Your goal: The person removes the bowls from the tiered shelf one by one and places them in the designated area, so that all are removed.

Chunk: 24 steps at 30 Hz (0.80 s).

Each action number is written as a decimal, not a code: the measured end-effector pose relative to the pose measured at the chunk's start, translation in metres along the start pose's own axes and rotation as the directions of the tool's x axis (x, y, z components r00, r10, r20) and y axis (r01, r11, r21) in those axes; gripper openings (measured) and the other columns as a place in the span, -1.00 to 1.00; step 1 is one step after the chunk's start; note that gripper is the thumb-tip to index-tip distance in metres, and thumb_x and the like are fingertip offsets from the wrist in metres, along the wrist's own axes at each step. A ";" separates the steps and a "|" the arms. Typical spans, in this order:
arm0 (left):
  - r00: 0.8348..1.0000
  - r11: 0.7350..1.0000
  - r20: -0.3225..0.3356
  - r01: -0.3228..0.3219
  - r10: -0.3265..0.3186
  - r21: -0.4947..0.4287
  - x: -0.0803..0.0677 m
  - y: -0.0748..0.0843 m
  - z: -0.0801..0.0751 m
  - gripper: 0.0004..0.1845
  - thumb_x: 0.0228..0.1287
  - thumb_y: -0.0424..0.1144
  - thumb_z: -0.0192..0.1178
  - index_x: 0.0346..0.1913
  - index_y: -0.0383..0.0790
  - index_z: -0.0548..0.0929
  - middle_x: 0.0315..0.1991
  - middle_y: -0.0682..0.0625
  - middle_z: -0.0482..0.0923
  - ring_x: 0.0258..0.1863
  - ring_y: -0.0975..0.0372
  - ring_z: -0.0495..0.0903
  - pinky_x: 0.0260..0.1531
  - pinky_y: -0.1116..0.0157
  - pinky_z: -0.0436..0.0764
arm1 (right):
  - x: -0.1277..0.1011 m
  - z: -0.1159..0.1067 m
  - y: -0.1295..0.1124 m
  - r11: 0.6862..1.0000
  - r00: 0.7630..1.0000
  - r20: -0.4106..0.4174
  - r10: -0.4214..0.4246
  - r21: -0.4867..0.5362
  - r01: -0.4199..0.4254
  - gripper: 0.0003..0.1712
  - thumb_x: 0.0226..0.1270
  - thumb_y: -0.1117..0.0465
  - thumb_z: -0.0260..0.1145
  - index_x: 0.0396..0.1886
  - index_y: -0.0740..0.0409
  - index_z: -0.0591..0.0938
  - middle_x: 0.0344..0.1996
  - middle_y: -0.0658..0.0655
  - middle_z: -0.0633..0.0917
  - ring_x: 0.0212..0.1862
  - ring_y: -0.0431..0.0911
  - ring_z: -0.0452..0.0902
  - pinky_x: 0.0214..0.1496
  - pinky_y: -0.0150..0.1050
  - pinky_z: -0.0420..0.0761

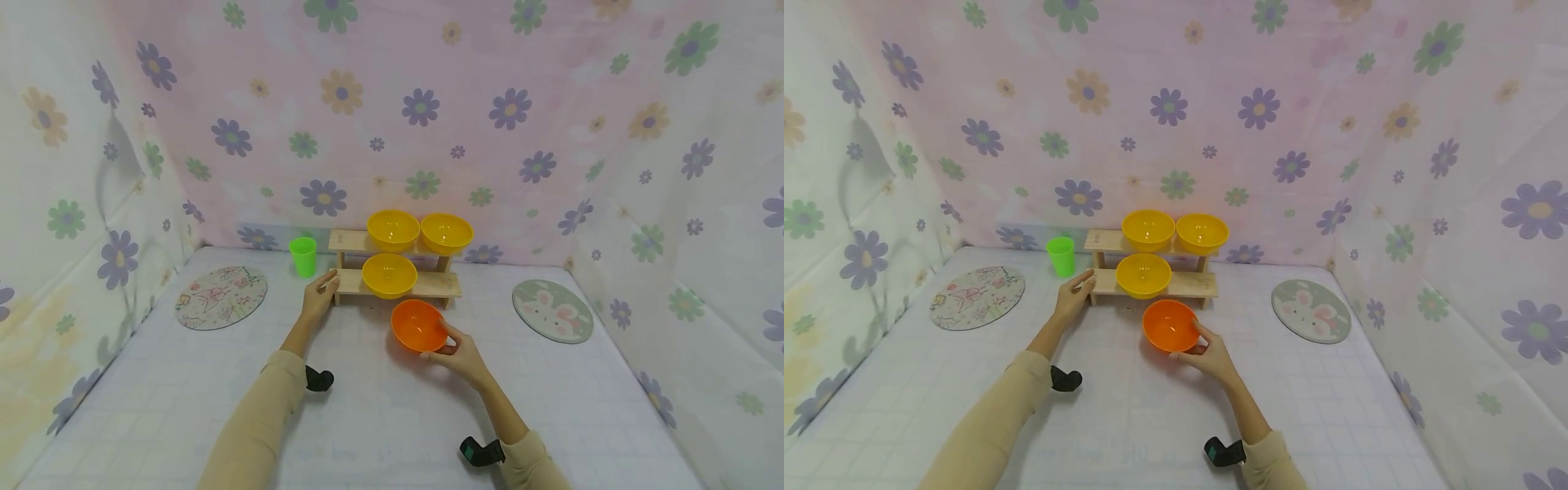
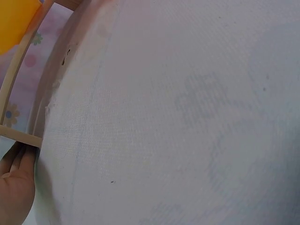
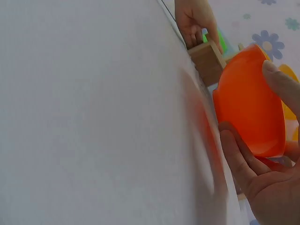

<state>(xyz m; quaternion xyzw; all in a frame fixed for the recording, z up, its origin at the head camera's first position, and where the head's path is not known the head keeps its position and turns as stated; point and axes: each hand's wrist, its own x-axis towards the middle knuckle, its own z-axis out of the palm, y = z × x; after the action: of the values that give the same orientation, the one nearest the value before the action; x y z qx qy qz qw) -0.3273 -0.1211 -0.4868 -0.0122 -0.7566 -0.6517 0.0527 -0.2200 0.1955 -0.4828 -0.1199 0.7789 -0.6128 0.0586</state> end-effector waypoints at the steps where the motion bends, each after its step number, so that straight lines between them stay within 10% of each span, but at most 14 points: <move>1: 1.000 1.000 -0.003 0.003 -0.003 -0.004 0.000 0.000 0.000 -0.55 0.40 -0.28 0.03 0.29 -0.36 0.38 0.36 -0.25 0.22 0.28 -0.15 0.28 0.21 0.00 0.33 | 0.001 0.003 0.000 1.000 1.000 0.007 0.002 0.003 -0.002 -0.03 0.04 0.34 0.46 0.39 0.44 0.14 0.34 0.46 0.20 -0.06 0.16 0.63 -0.06 -0.30 0.58; 24: 1.000 1.000 -0.009 -0.011 0.010 -0.029 0.002 -0.004 0.000 -0.55 0.40 -0.26 0.04 0.28 -0.37 0.39 0.35 -0.26 0.24 0.30 -0.14 0.25 0.24 -0.02 0.28 | 0.013 0.049 -0.035 0.999 0.985 0.168 -0.040 0.006 0.039 -0.04 0.04 0.42 0.44 0.37 0.50 0.11 0.34 0.49 0.17 -0.15 0.25 0.63 -0.13 -0.28 0.62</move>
<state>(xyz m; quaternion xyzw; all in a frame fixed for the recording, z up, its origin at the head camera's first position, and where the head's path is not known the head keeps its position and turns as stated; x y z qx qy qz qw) -0.3297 -0.1222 -0.4906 -0.0139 -0.7466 -0.6625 0.0594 -0.2170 0.1379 -0.4600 -0.1865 0.7679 -0.6025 0.1123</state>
